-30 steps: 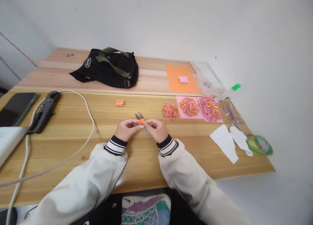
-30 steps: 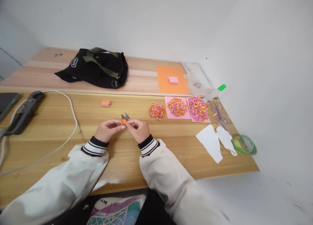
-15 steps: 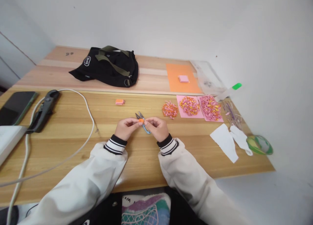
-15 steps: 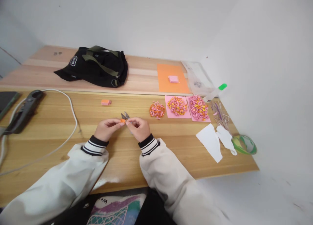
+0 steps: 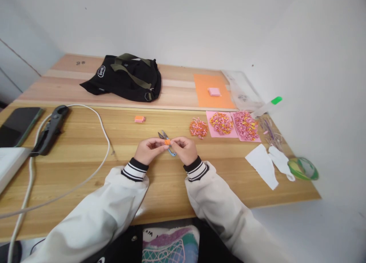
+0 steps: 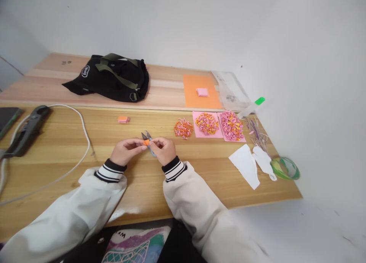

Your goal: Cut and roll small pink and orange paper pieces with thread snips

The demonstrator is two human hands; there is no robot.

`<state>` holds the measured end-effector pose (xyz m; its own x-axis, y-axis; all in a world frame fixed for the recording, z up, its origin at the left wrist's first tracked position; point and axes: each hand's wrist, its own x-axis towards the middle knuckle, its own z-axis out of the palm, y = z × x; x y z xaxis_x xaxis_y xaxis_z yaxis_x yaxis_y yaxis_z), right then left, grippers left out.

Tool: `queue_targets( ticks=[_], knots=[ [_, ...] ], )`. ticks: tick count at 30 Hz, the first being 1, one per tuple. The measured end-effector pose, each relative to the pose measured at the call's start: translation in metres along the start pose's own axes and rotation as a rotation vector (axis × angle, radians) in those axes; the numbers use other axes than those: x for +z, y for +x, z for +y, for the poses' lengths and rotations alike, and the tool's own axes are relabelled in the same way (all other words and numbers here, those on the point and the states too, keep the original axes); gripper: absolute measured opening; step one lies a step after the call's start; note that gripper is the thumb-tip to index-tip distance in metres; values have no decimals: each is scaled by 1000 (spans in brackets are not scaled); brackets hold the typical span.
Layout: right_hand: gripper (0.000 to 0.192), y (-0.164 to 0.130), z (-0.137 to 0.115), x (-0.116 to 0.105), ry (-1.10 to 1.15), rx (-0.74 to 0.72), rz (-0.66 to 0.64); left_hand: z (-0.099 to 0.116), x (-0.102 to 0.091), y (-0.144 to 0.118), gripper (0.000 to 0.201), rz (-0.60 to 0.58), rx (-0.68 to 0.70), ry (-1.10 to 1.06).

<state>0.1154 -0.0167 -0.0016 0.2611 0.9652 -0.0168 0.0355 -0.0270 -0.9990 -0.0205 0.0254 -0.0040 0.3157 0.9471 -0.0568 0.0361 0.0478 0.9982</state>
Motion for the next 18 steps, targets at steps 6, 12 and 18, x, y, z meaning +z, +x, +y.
queue_targets(
  ticks=[6, 12, 18],
  knots=[
    [17, 0, 0, -1, -66, -17, 22, 2, 0, 0, 36, -2, -16, 10],
    [18, 0, -1, -1, -34, -7, 2, 2, 0, 0, 35, 10, -32, 3],
    [22, 0, 6, 0, -25, -1, -35, 4, 1, 0, 35, 18, -66, -36]
  ],
)
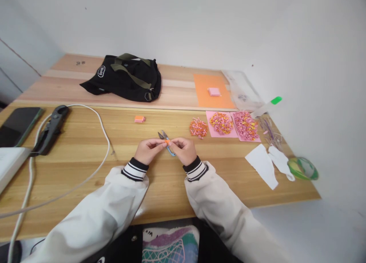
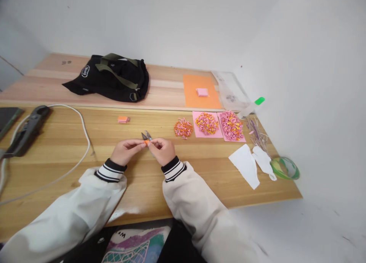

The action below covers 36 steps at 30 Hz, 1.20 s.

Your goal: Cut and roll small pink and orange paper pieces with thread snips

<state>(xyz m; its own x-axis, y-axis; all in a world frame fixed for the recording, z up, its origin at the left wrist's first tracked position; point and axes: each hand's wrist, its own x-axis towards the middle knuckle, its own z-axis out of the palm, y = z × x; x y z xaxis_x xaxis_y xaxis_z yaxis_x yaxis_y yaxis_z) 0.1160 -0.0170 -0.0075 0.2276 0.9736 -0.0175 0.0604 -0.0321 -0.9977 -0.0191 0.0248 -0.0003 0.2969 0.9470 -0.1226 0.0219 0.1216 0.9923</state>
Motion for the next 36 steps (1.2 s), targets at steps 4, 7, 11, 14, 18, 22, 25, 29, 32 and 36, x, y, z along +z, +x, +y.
queue_targets(
  ticks=[4, 7, 11, 14, 18, 22, 25, 29, 32, 36],
  knots=[
    [21, 0, 0, 0, -13, 0, 21, 1, 0, 0, 34, -17, 10, -7],
    [19, 1, -2, 0, -16, 1, 35, 1, 0, 0, 32, -38, 34, 1],
    [18, 1, -3, 0, -49, -15, 49, 1, -1, 0, 32, -43, 71, 28],
    [19, 1, -1, -1, -70, -22, 46, 1, -1, 0, 34, -49, 73, 44],
    [20, 0, 0, -1, -82, -21, 36, 2, 0, 0, 35, -47, 62, 56],
    [21, 0, 0, 0, -86, -5, 31, 2, 0, 0, 35, -47, 51, 53],
    [22, 0, 1, 0, -116, -11, 32, 0, -1, 0, 36, -47, 51, 61],
    [20, 0, 4, 1, -159, -44, 32, -2, 0, 0, 34, -41, 56, 75],
    [19, 0, 5, 1, -177, -51, 37, -3, 0, 0, 32, -31, 47, 64],
    [20, 0, 4, 0, -180, -53, 23, -4, -1, 0, 31, -18, 37, 53]
  ],
)
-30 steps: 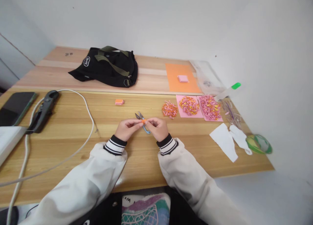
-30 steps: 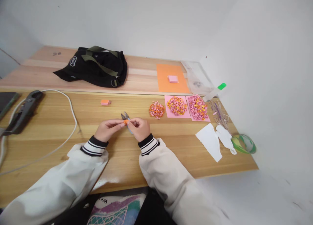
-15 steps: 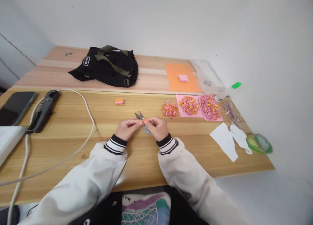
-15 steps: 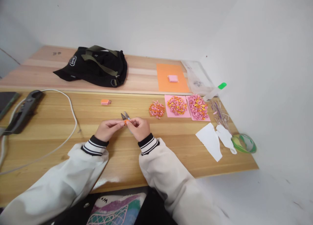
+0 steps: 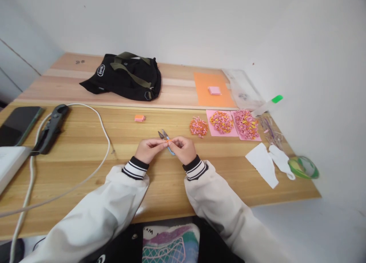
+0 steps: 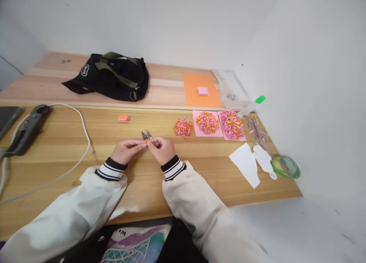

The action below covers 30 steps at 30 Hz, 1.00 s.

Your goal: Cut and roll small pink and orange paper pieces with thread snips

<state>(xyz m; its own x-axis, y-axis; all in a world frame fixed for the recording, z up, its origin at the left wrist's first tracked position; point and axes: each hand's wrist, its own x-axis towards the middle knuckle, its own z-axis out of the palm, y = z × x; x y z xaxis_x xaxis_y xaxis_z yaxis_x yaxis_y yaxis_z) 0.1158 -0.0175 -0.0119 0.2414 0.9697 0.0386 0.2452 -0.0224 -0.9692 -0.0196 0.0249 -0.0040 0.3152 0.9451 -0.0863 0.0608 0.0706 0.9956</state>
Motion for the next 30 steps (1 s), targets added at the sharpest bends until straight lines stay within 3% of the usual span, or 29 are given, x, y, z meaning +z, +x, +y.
queue_targets(
  ticks=[11, 18, 24, 30],
  knots=[
    [24, 1, -1, -2, 70, 0, -54, 1, -1, -1, 28, -11, 28, 4],
    [24, 3, -5, -4, 194, 77, -123, -2, -3, 0, 21, -32, 65, 11],
    [23, 2, -7, -4, 259, 81, -170, 1, -3, 1, 26, 15, -14, -59],
    [19, 1, -6, -2, 147, 23, -111, -2, -1, 2, 33, 45, -106, -157]
  ],
)
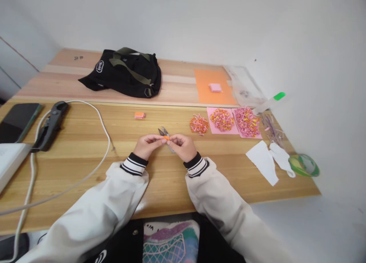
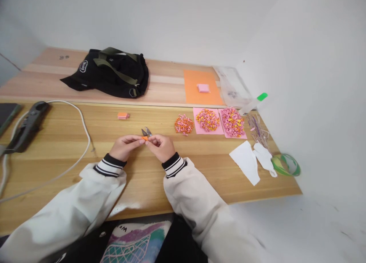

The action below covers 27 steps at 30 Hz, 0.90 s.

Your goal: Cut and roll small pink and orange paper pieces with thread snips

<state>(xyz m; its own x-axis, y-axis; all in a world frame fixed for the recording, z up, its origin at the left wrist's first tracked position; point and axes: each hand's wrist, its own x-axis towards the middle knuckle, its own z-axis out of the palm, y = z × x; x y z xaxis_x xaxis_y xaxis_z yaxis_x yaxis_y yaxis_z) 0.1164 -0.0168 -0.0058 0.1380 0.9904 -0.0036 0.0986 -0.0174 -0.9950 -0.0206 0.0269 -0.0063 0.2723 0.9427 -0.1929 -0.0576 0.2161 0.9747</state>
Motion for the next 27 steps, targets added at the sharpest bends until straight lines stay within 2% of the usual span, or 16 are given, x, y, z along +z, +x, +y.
queue_targets(
  ticks=[15, 27],
  knots=[
    [16, -1, 0, -1, -160, -89, 42, -4, -2, 1, 26, -58, -34, -125],
    [17, -2, 1, -1, -143, -83, 30, -2, -1, 1, 27, -37, -27, -42]
  ],
)
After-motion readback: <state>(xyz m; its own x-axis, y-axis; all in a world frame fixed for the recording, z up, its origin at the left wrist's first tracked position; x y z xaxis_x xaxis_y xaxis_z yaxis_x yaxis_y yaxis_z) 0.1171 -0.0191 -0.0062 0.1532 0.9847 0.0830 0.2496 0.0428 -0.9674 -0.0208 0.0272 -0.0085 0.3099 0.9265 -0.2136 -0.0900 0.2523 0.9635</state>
